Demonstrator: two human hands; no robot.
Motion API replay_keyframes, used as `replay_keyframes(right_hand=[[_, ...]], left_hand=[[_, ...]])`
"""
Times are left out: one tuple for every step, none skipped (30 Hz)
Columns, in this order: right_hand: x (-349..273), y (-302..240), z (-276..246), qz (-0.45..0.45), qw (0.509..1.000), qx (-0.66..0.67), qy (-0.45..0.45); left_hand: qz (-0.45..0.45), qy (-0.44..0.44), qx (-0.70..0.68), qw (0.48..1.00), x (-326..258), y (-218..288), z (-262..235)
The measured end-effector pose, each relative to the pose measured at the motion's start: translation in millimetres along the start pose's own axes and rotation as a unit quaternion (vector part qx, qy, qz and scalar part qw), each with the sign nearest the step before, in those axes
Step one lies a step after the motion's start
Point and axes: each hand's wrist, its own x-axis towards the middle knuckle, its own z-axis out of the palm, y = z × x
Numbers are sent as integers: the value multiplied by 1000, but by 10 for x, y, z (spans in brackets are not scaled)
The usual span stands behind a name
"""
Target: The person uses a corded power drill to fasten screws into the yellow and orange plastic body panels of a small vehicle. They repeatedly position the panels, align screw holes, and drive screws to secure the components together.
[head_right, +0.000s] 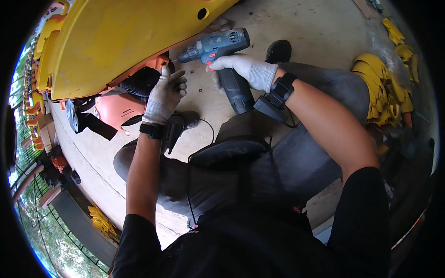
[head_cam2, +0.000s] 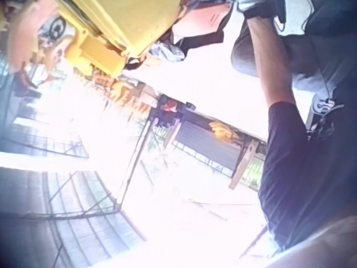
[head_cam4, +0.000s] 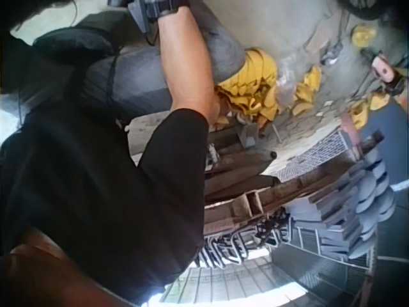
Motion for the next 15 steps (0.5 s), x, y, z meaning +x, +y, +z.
replay_keyframes(right_hand=[[-5,27,-15,3,1000,8,-23],[-24,27,-19,14,999,6,-32],[-57,21,-12,25,999,2,-41],[-81,22,-10,36,998,-1,-51],[-105,34,-29,38,998,6,-50],[-100,30,-62,39,998,1,-47],[-89,24,-96,41,998,-3,-43],[-89,11,-131,44,998,-10,-38],[-44,32,-176,32,998,-41,-23],[-12,44,-185,11,997,-74,6],[7,39,-199,-8,994,-106,37],[34,43,-218,-28,988,-139,69],[121,90,-315,-56,972,-209,91],[197,103,-386,-83,950,-277,114],[247,125,-457,-108,923,-344,136]], left_hand=[[3,-9,-15,1000,40,-37,17],[7,-19,-28,999,84,-41,42],[18,-56,-57,997,122,-30,59],[37,-89,-70,993,136,-30,66],[43,-89,-83,992,133,-3,133],[50,-90,-96,990,131,31,197],[49,-68,-84,993,126,65,253],[47,-63,-70,994,142,65,271],[45,-58,-56,996,173,58,269],[43,-53,-42,997,212,51,246],[29,-63,-37,997,264,39,229],[22,-52,-20,998,308,28,211],[15,-40,-2,999,349,10,198],[7,-30,16,999,376,-9,220],[-3,-21,29,999,399,-9,263]])
